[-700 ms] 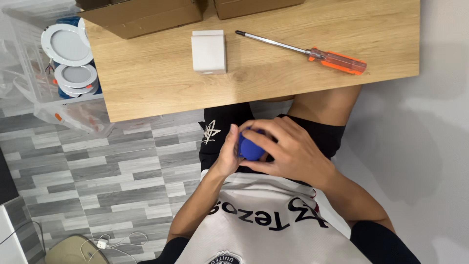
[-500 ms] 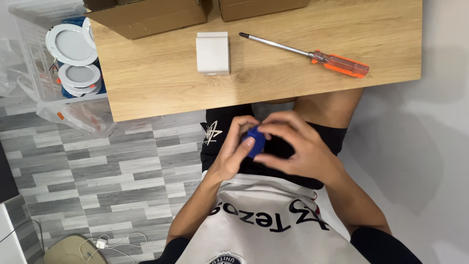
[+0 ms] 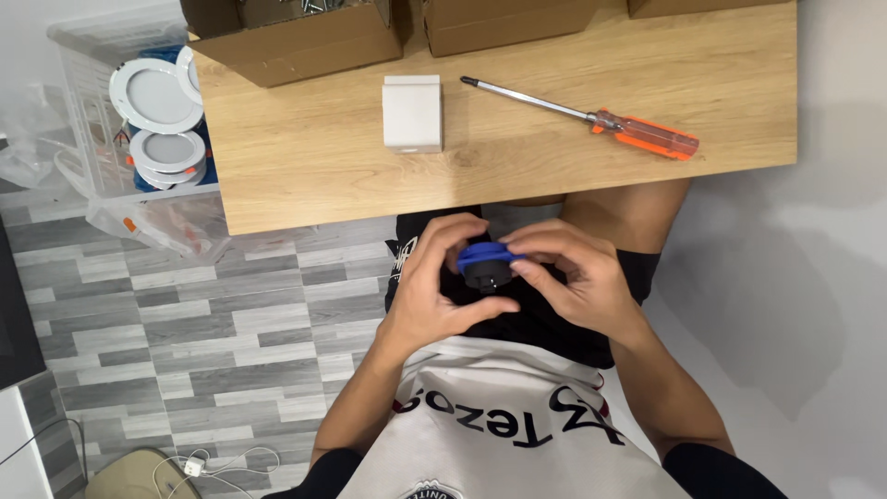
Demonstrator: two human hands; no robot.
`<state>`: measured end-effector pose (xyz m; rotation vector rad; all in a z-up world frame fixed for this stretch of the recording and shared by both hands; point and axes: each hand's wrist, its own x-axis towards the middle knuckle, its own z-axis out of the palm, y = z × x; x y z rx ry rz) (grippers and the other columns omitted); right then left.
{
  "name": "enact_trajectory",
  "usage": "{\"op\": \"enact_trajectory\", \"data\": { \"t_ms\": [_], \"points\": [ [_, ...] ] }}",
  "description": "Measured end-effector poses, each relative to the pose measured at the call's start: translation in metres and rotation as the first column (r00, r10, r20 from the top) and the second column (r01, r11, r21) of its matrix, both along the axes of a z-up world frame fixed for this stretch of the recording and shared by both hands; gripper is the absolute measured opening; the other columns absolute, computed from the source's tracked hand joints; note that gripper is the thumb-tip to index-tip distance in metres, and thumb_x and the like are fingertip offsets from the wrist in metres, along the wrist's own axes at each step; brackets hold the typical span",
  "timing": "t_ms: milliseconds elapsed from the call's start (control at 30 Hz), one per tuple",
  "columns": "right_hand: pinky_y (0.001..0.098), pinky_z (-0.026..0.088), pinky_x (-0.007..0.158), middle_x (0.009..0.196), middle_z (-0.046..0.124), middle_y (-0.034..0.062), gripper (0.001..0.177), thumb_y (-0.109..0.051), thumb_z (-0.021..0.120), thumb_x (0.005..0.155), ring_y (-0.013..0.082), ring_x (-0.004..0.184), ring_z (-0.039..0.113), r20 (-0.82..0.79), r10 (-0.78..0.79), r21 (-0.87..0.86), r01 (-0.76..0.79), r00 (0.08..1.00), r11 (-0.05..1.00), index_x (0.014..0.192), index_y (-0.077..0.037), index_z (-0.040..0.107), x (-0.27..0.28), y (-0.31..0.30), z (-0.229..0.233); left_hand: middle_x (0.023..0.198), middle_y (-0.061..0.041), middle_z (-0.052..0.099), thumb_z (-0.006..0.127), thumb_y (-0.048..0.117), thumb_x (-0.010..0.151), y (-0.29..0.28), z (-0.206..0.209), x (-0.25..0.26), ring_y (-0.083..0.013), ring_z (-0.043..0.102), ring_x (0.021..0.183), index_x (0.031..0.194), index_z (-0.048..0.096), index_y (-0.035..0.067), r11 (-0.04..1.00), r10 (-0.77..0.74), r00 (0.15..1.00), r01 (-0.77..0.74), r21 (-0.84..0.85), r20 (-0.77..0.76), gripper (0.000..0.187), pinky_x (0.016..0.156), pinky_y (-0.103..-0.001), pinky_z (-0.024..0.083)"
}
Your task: The person assembles a white plastic electrical box with a blue socket module. They place a white plastic insert into the box, then use a screwdriver to secure the blue module to the box by tightening screws on both sides.
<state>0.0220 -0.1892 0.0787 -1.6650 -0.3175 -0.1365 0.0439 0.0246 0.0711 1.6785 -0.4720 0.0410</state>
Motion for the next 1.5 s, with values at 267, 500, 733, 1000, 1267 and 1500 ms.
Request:
{"op": "enact_trajectory", "data": {
  "t_ms": [267, 500, 733, 1000, 1267, 1500],
  "points": [
    [0.0469, 0.066, 0.094, 0.124, 0.077, 0.0297, 0.013, 0.005, 0.081, 0.089, 0.0387, 0.111, 0.081, 0.17, -0.03, 0.016, 0.027, 0.985, 1.0, 0.101, 0.002, 0.082, 0.005, 0.005, 0.007, 0.133, -0.022, 0.07, 0.079, 0.022, 0.1, 0.008, 0.0, 0.01, -0.0313, 0.073, 0.116, 0.138, 0.066, -0.004, 0.967, -0.199, 0.977, 0.182, -0.177, -0.081, 0.048, 0.094, -0.042, 0.063],
    [0.0559, 0.056, 0.113, 0.148, 0.064, 0.0286, 0.049, -0.008, 0.085, 0.093, 0.0451, 0.135, 0.067, 0.341, -0.102, -0.288, 0.207, 0.934, 0.935, 0.137, 0.004, 0.065, 0.02, -0.008, -0.011, 0.122, -0.019, 0.074, 0.096, 0.017, 0.082, 0.02, 0.043, 0.047, -0.0371, 0.076, 0.114, 0.124, 0.074, 0.001, 0.999, -0.011, 0.971, 0.023, -0.048, 0.238, 0.05, 0.099, -0.046, 0.063],
    [0.0518, 0.045, 0.119, 0.141, 0.069, 0.0168, 0.039, -0.025, 0.084, 0.098, 0.0365, 0.138, 0.066, 0.603, -0.12, -0.542, 0.515, 0.789, 0.664, 0.128, -0.004, 0.072, 0.04, -0.013, -0.055, 0.129, -0.019, 0.072, 0.095, 0.01, 0.087, 0.043, 0.12, 0.151, -0.0369, 0.072, 0.123, 0.131, 0.069, 0.003, 0.992, 0.128, 0.839, -0.108, -0.069, 0.529, 0.051, 0.102, -0.046, 0.061],
    [0.0399, 0.042, 0.118, 0.146, 0.073, 0.0085, 0.027, -0.017, 0.08, 0.103, 0.0251, 0.138, 0.07, 0.663, -0.118, -0.548, 0.587, 0.739, 0.596, 0.128, -0.012, 0.074, 0.038, -0.014, -0.057, 0.139, -0.014, 0.072, 0.09, 0.02, 0.1, 0.071, 0.144, 0.287, -0.0319, 0.068, 0.126, 0.142, 0.062, 0.006, 0.863, 0.115, 0.758, -0.396, 0.314, 0.642, 0.053, 0.108, -0.042, 0.057],
    [0.04, 0.042, 0.12, 0.146, 0.073, 0.0069, 0.029, -0.015, 0.079, 0.103, 0.0236, 0.138, 0.07, 0.676, -0.114, -0.54, 0.595, 0.728, 0.596, 0.131, -0.012, 0.073, 0.039, -0.016, -0.068, 0.13, -0.016, 0.074, 0.078, 0.013, 0.106, 0.07, 0.146, 0.271, -0.0329, 0.07, 0.123, 0.132, 0.066, 0.0, 0.871, 0.087, 0.705, -0.397, 0.289, 0.704, 0.032, 0.108, -0.044, 0.056],
    [0.0392, 0.038, 0.123, 0.143, 0.075, -0.0006, 0.039, -0.021, 0.085, 0.093, 0.0206, 0.136, 0.069, 0.635, -0.207, -0.524, 0.612, 0.744, 0.592, 0.13, -0.02, 0.076, 0.039, -0.012, -0.086, 0.119, -0.005, 0.079, 0.09, 0.017, 0.092, 0.05, 0.087, 0.162, -0.029, 0.076, 0.115, 0.126, 0.077, 0.013, 0.951, 0.1, 0.799, -0.253, 0.18, 0.594, 0.037, 0.103, -0.043, 0.061]
  ]
}}
